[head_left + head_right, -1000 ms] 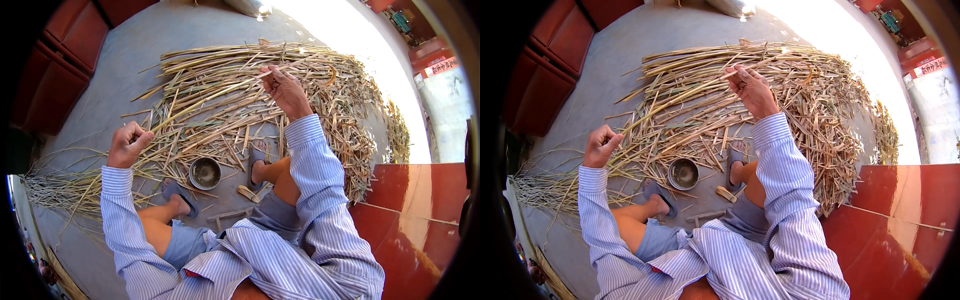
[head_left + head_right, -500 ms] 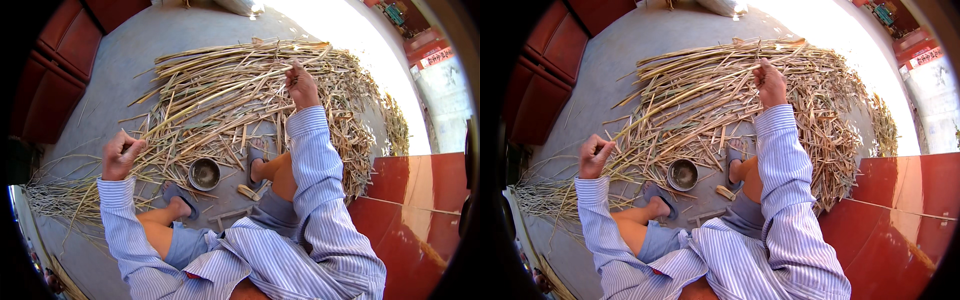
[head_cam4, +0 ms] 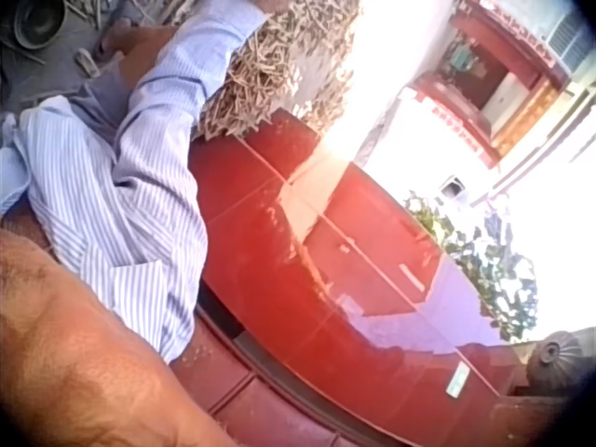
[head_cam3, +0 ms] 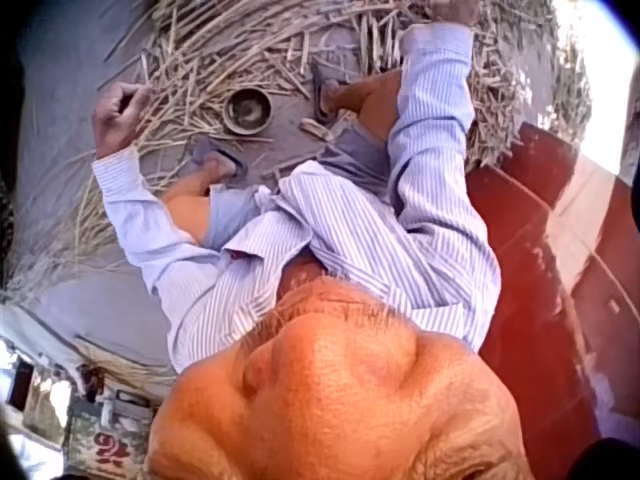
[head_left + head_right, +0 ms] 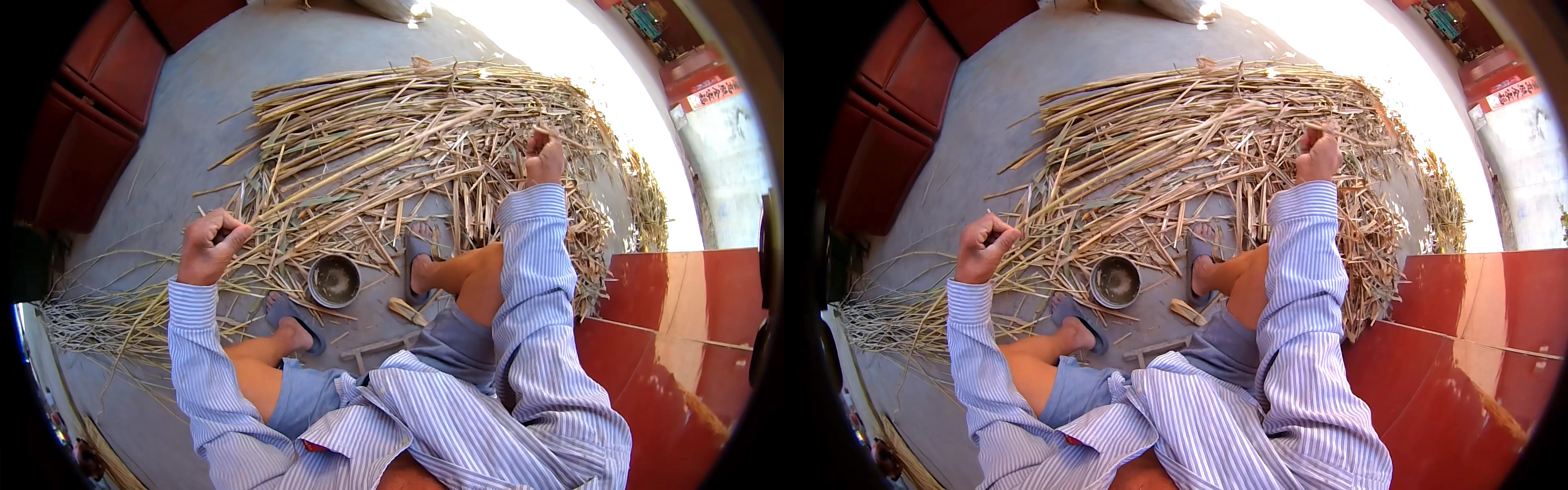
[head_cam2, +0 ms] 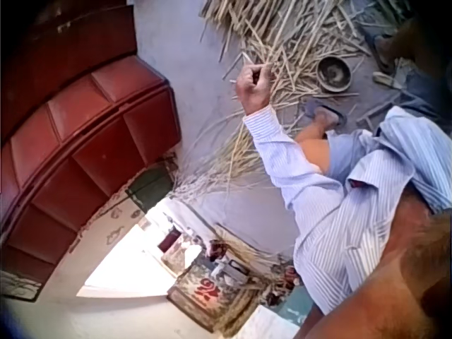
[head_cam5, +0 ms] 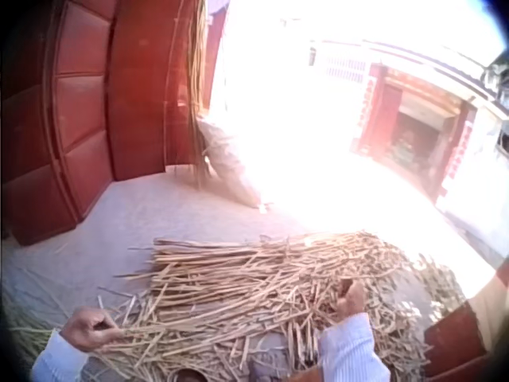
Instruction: The person sits on the floor and repeatedly picks up dried plant stalks, strips off outer layers by hand, and places the processed stalks aside. The person handles the stalks one at a time, separating usable pieces from waste.
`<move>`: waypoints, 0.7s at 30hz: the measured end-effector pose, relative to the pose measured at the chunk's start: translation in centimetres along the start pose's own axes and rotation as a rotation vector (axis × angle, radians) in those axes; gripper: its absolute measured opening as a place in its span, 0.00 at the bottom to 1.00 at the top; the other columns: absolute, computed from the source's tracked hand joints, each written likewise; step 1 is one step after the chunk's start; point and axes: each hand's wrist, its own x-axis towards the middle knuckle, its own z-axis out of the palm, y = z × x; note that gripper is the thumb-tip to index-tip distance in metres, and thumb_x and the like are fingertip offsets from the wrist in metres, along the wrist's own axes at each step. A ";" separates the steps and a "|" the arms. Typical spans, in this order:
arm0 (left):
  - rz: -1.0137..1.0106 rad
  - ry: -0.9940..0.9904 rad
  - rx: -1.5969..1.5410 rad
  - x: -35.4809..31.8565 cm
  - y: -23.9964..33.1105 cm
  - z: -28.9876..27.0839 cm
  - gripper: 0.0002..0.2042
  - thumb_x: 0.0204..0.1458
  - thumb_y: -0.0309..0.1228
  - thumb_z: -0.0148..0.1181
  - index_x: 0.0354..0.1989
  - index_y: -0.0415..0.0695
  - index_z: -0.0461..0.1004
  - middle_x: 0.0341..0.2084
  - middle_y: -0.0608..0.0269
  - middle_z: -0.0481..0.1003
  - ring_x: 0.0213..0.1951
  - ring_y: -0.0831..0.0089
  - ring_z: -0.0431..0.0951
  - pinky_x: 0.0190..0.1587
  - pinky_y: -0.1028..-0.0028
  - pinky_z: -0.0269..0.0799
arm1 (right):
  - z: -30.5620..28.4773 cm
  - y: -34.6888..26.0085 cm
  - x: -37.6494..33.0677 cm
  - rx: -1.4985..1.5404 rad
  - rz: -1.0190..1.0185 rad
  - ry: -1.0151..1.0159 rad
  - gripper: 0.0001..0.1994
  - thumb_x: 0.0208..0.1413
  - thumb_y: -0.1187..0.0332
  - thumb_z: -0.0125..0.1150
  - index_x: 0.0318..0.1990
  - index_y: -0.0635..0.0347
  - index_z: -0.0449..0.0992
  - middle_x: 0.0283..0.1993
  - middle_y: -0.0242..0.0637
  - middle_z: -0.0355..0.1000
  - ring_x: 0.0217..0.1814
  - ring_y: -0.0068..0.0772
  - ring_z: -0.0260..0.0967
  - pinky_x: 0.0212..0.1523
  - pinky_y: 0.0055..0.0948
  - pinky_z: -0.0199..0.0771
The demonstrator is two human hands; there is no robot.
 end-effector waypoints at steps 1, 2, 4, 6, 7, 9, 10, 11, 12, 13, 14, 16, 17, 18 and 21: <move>-0.021 0.000 0.006 -0.1 0.0 -0.4 0.07 0.49 0.24 0.68 0.26 0.35 0.76 0.18 0.66 0.73 0.20 0.82 0.69 0.23 0.78 0.62 | -0.7 0.2 0.3 -0.001 0.065 0.035 0.10 0.63 0.63 0.57 0.39 0.60 0.74 0.35 0.38 0.76 0.33 0.25 0.73 0.31 0.19 0.73; -0.041 0.000 0.011 0.0 0.1 -0.4 0.07 0.49 0.24 0.68 0.26 0.35 0.76 0.18 0.66 0.73 0.20 0.83 0.68 0.23 0.78 0.62 | -1.5 0.4 0.5 -0.002 0.129 0.070 0.12 0.64 0.62 0.55 0.43 0.62 0.73 0.40 0.41 0.76 0.36 0.27 0.74 0.34 0.20 0.73; 0.053 0.008 0.055 0.2 0.4 0.3 0.07 0.49 0.24 0.68 0.26 0.35 0.76 0.17 0.67 0.72 0.20 0.83 0.68 0.22 0.79 0.61 | -1.5 0.4 0.7 -0.069 0.408 -0.062 0.25 0.65 0.61 0.52 0.62 0.71 0.60 0.56 0.52 0.71 0.51 0.36 0.74 0.45 0.28 0.76; 0.040 -0.038 0.058 0.4 0.4 0.9 0.07 0.50 0.24 0.68 0.26 0.35 0.76 0.18 0.66 0.72 0.20 0.83 0.68 0.22 0.79 0.62 | 2.0 1.2 -4.4 -0.113 0.503 -0.465 0.27 0.65 0.59 0.54 0.63 0.72 0.59 0.61 0.51 0.67 0.57 0.39 0.71 0.51 0.34 0.77; 0.031 -0.053 0.050 0.7 1.0 1.2 0.08 0.50 0.25 0.68 0.25 0.35 0.75 0.18 0.66 0.73 0.21 0.83 0.69 0.23 0.79 0.63 | 2.6 1.6 -5.0 -0.073 0.601 -0.721 0.24 0.65 0.62 0.55 0.61 0.70 0.62 0.60 0.49 0.68 0.55 0.36 0.72 0.49 0.31 0.78; -0.031 -0.031 0.037 0.7 1.1 1.0 0.08 0.50 0.25 0.68 0.25 0.35 0.75 0.19 0.65 0.74 0.21 0.83 0.69 0.24 0.79 0.64 | 5.4 2.2 -9.1 -0.114 0.593 -0.840 0.19 0.64 0.65 0.55 0.59 0.65 0.66 0.54 0.44 0.73 0.48 0.29 0.75 0.43 0.26 0.79; -0.057 -0.019 0.018 0.9 1.1 1.3 0.08 0.50 0.25 0.68 0.25 0.35 0.75 0.19 0.65 0.74 0.21 0.82 0.70 0.24 0.79 0.64 | 5.9 2.4 -9.5 -0.116 0.553 -0.832 0.16 0.65 0.65 0.55 0.56 0.64 0.68 0.52 0.43 0.75 0.47 0.28 0.76 0.42 0.25 0.79; -0.036 -0.020 0.036 1.1 1.1 1.4 0.08 0.50 0.25 0.68 0.25 0.35 0.75 0.19 0.65 0.74 0.21 0.82 0.70 0.24 0.78 0.64 | 6.2 2.6 -9.8 -0.118 0.514 -0.825 0.13 0.65 0.65 0.55 0.52 0.63 0.70 0.49 0.42 0.76 0.45 0.28 0.76 0.41 0.23 0.79; -0.016 -0.021 0.053 1.3 1.0 1.4 0.08 0.50 0.25 0.68 0.25 0.35 0.75 0.18 0.65 0.74 0.21 0.82 0.70 0.23 0.78 0.64 | 6.5 2.8 -9.9 -0.120 0.476 -0.818 0.11 0.65 0.66 0.55 0.49 0.62 0.72 0.47 0.40 0.77 0.44 0.27 0.77 0.40 0.22 0.79; 0.001 -0.021 0.069 1.3 0.9 1.5 0.08 0.50 0.25 0.68 0.25 0.35 0.75 0.18 0.65 0.74 0.21 0.82 0.70 0.23 0.78 0.64 | 6.7 2.9 -10.2 -0.116 0.426 -0.789 0.10 0.64 0.64 0.57 0.45 0.61 0.75 0.42 0.38 0.79 0.39 0.24 0.78 0.36 0.20 0.79; 0.022 -0.016 0.073 1.3 0.8 1.7 0.08 0.50 0.25 0.68 0.25 0.35 0.75 0.18 0.65 0.74 0.21 0.82 0.70 0.23 0.78 0.65 | 6.6 3.1 -10.0 -0.144 0.410 -0.765 0.10 0.63 0.64 0.58 0.44 0.61 0.75 0.41 0.37 0.79 0.37 0.24 0.78 0.35 0.20 0.78; 0.064 -0.003 0.083 1.2 0.7 2.0 0.08 0.50 0.26 0.68 0.26 0.36 0.75 0.18 0.65 0.74 0.21 0.82 0.70 0.23 0.78 0.65 | 6.4 3.6 -9.7 -0.196 0.382 -0.719 0.10 0.62 0.63 0.59 0.42 0.60 0.76 0.38 0.35 0.79 0.35 0.23 0.77 0.33 0.20 0.78; 0.056 -0.001 0.080 1.1 0.8 2.2 0.08 0.50 0.26 0.68 0.26 0.36 0.75 0.18 0.65 0.73 0.21 0.82 0.70 0.23 0.78 0.65 | 6.4 3.7 -9.7 -0.207 0.367 -0.669 0.10 0.61 0.62 0.62 0.39 0.59 0.77 0.34 0.34 0.78 0.33 0.23 0.77 0.30 0.19 0.76; 0.049 0.001 0.078 1.0 1.1 2.5 0.08 0.50 0.26 0.68 0.26 0.36 0.75 0.18 0.65 0.73 0.21 0.81 0.69 0.23 0.78 0.65 | 6.3 3.7 -9.7 -0.231 0.366 -0.636 0.10 0.60 0.62 0.62 0.38 0.59 0.76 0.33 0.34 0.78 0.33 0.23 0.77 0.29 0.19 0.75; 0.062 -0.009 0.092 0.5 0.9 2.7 0.08 0.50 0.26 0.68 0.25 0.37 0.74 0.17 0.65 0.73 0.20 0.81 0.69 0.23 0.78 0.64 | 6.4 3.7 -9.3 -0.287 0.358 -0.536 0.10 0.58 0.61 0.65 0.36 0.58 0.76 0.29 0.32 0.76 0.29 0.22 0.75 0.26 0.19 0.73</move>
